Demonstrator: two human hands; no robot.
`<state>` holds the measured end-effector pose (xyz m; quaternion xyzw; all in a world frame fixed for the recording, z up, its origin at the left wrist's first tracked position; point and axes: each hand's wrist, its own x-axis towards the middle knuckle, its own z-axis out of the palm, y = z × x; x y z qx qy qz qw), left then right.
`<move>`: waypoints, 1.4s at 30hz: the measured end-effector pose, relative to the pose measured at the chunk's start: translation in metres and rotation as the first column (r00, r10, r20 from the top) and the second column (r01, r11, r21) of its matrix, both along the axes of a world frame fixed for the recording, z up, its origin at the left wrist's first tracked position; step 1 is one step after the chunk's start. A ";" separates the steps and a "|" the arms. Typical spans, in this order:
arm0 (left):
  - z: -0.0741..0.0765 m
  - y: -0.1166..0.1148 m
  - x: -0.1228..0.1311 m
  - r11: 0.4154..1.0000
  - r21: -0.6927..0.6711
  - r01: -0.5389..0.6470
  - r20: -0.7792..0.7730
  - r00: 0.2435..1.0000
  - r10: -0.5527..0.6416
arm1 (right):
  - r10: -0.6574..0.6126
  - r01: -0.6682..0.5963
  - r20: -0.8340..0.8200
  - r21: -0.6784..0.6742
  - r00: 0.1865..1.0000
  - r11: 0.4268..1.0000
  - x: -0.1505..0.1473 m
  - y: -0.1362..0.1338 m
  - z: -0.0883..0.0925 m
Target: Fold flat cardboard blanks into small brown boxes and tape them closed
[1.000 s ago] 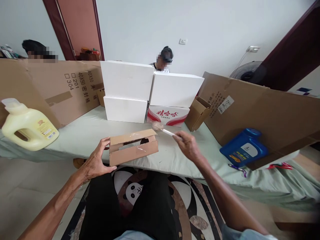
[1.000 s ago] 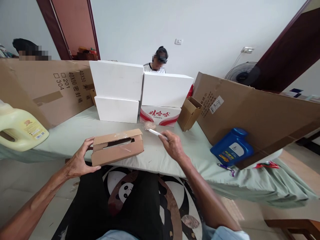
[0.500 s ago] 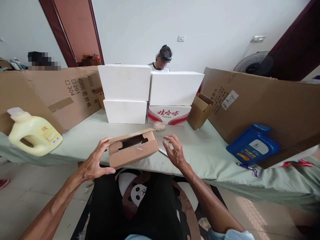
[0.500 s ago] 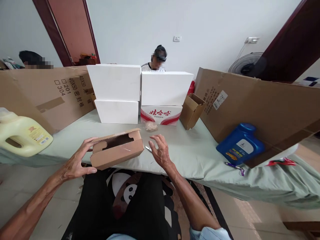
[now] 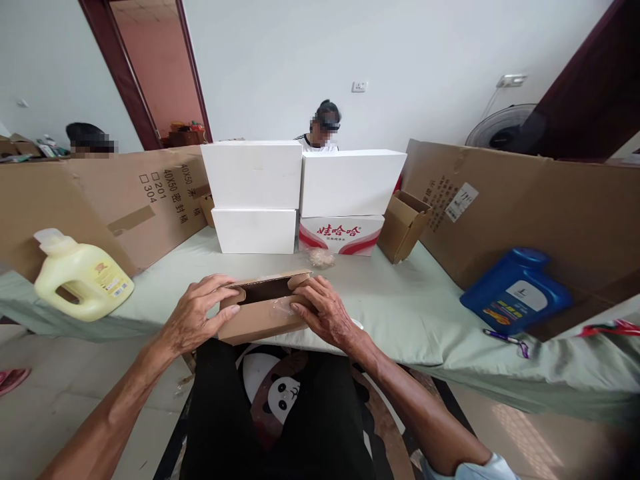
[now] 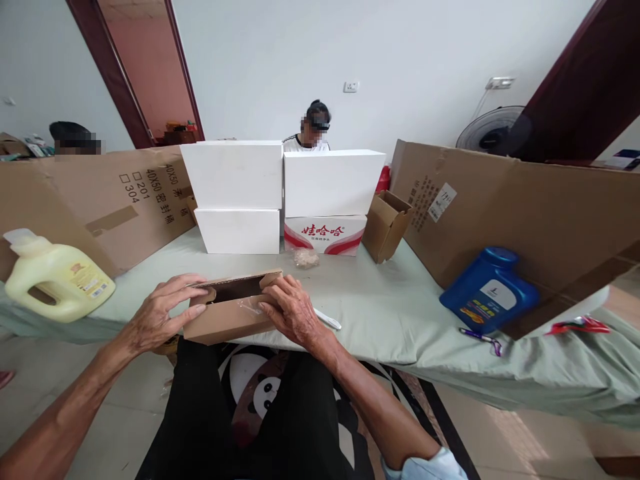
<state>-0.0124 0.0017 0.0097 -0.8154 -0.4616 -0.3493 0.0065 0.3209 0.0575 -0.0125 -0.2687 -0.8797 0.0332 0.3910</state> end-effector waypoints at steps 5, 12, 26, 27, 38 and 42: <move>0.032 0.013 0.031 0.999 0.035 0.038 -0.201 0.979 -0.031 | 0.020 -0.021 -0.016 -0.015 1.000 1.000 -0.012 -0.006 -0.002; 0.053 0.037 0.059 0.996 0.005 0.084 -0.373 0.925 -0.077 | 0.006 -0.007 -0.055 -0.019 0.998 1.000 -0.017 -0.008 -0.005; 0.049 0.030 0.066 0.976 -0.159 0.149 -0.272 0.944 -0.189 | -0.014 0.009 -0.083 -0.061 0.996 0.998 -0.022 -0.003 -0.009; 0.048 0.031 0.066 0.977 -0.154 0.149 -0.268 0.945 -0.186 | -0.012 0.006 -0.082 -0.066 0.997 0.998 -0.022 -0.003 -0.009; 0.052 0.036 0.042 0.980 -0.190 0.064 -0.296 0.948 -0.119 | 0.012 -0.020 -0.089 -0.094 0.996 0.995 -0.018 -0.003 -0.004; 0.063 0.048 0.013 0.954 -0.298 0.029 -0.269 0.957 -0.113 | 0.076 -0.081 -0.051 -0.091 0.996 0.993 -0.016 -0.001 0.003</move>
